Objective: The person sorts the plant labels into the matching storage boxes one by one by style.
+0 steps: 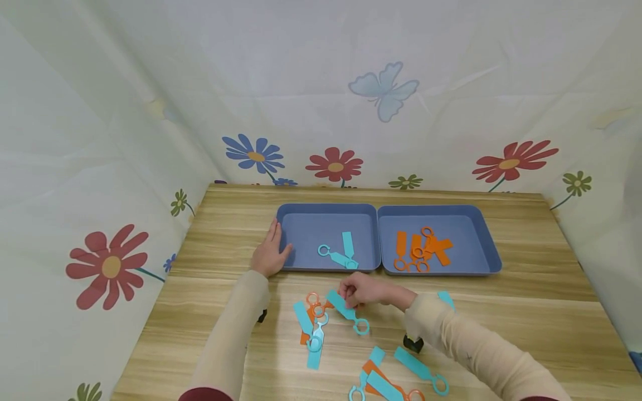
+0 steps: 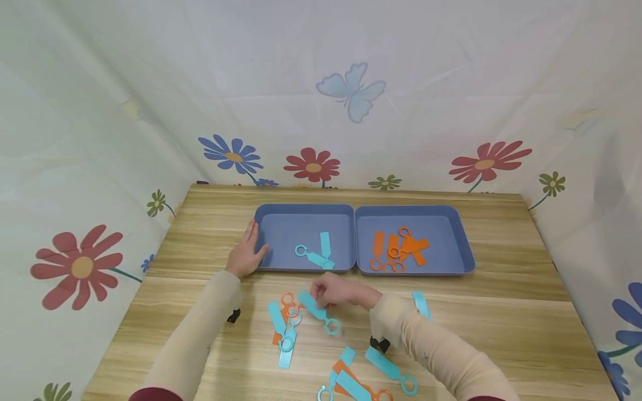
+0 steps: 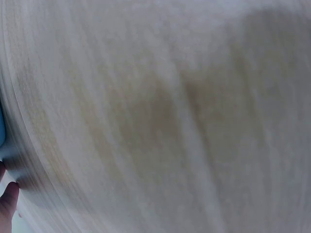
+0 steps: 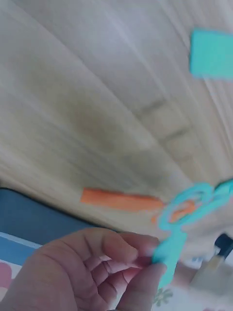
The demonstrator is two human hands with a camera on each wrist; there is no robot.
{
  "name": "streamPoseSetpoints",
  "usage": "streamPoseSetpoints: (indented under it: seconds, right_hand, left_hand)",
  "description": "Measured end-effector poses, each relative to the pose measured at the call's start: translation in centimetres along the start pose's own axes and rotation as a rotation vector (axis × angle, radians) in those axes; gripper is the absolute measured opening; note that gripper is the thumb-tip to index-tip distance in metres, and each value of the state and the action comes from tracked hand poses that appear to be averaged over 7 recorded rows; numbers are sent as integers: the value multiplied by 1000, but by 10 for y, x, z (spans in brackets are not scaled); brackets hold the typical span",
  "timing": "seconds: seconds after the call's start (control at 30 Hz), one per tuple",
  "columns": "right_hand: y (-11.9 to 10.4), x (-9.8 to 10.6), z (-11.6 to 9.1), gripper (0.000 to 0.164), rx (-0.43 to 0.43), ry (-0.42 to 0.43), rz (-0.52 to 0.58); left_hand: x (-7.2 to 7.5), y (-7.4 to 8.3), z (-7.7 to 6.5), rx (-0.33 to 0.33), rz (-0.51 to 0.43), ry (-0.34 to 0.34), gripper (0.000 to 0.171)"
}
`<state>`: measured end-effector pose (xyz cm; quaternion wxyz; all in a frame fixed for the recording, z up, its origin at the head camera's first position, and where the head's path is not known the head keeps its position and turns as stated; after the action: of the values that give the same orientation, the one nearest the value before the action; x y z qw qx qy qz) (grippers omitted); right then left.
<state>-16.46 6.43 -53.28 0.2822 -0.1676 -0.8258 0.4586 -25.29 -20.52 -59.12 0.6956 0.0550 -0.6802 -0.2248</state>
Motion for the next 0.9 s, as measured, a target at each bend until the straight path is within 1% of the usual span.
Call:
streamPoseSetpoints:
  seconds: [0.17,0.27,0.37,0.53,0.6,0.77,0.9]
  right_hand:
    - [-8,10,7,10,-53,19,192]
    - [-13,16,11,11,-64,39,292]
    - [-16,21,15,10,-68,87,392]
    - [-21,31,20,11,-91,203,566]
    - [-23,34,22,10,-99,253,616]
    - [-24,42,30,10,-100,378,717]
    - [-19,46,38,12,-106,472,787]
  left_hand:
    - [-2,-2,1,-4,2,1,71]
    - [-4,-3,2,-11,-5,8,71]
    - [-5,-5,3,-13,-11,14,71]
    - [-5,-4,2,-12,-16,13,71]
    - [-4,-4,2,-11,-20,12,71]
    - [-3,-2,1,-8,-15,14,70]
    - [-1,-1,2,-7,-12,15,70]
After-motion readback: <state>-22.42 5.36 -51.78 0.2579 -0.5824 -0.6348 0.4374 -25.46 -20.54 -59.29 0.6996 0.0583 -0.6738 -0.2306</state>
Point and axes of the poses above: each hand's wrist, its own z-axis towards the middle knuckle, its own x-axis out of the back of the hand, y = z × x, the point moved 1 cm from there along z, towards the middle knuckle, and after that the axes turned 4 degrees about -x, right-handed, at the moved point
